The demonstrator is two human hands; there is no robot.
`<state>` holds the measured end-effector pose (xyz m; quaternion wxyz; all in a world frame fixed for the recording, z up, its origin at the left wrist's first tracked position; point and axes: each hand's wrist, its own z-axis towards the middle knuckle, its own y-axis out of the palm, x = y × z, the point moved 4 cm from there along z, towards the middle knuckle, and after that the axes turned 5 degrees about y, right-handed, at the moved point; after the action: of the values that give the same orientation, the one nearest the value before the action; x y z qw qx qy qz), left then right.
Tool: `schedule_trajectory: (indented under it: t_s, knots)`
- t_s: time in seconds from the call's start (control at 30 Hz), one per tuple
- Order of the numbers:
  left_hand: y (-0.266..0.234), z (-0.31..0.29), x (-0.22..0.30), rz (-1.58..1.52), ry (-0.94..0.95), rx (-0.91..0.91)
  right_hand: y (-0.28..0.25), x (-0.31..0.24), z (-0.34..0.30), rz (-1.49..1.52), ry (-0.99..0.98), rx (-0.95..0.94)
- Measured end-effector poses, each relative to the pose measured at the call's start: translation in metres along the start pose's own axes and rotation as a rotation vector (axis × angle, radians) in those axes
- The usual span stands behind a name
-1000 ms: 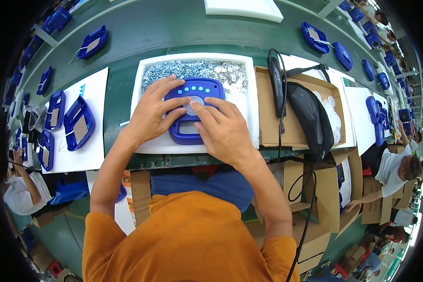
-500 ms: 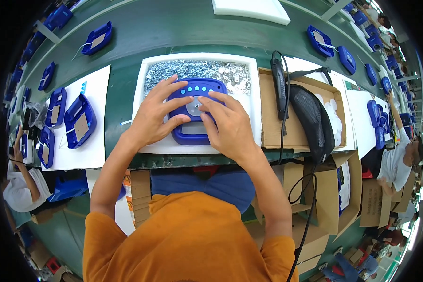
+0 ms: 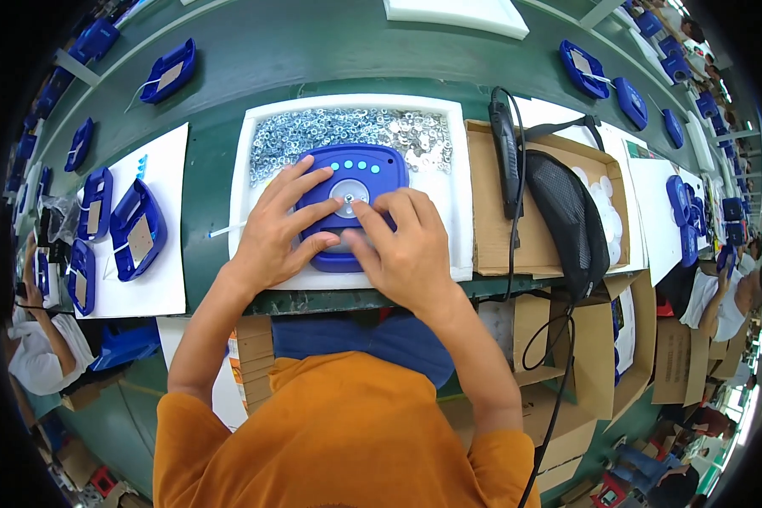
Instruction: Assemble blue plastic housings for an electronic device by inserting buttons and components and using an electric screwdriver.
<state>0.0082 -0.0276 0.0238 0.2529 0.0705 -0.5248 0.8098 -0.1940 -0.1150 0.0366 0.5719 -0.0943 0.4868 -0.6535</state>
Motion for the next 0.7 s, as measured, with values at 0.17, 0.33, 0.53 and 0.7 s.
schedule_trajectory:
  t_s: [0.17, 0.33, 0.53, 0.7]
  knots:
    - [0.0, 0.0017, -0.0001, -0.001, 0.012, -0.004, 0.003, -0.0029, -0.0056, -0.145, 0.011, -0.005]
    - [0.0014, 0.0011, -0.0013, 0.009, 0.014, -0.005, 0.0048, -0.0018, -0.0068, -0.138, 0.003, 0.002]
    - [0.0009, 0.0028, -0.0009, 0.006, 0.006, -0.008, 0.0046, -0.001, -0.0047, -0.138, -0.011, -0.003]
    - [0.0003, 0.0027, -0.0013, -0.01, -0.016, -0.024, 0.0048, -0.0005, -0.0042, -0.146, -0.008, 0.004]
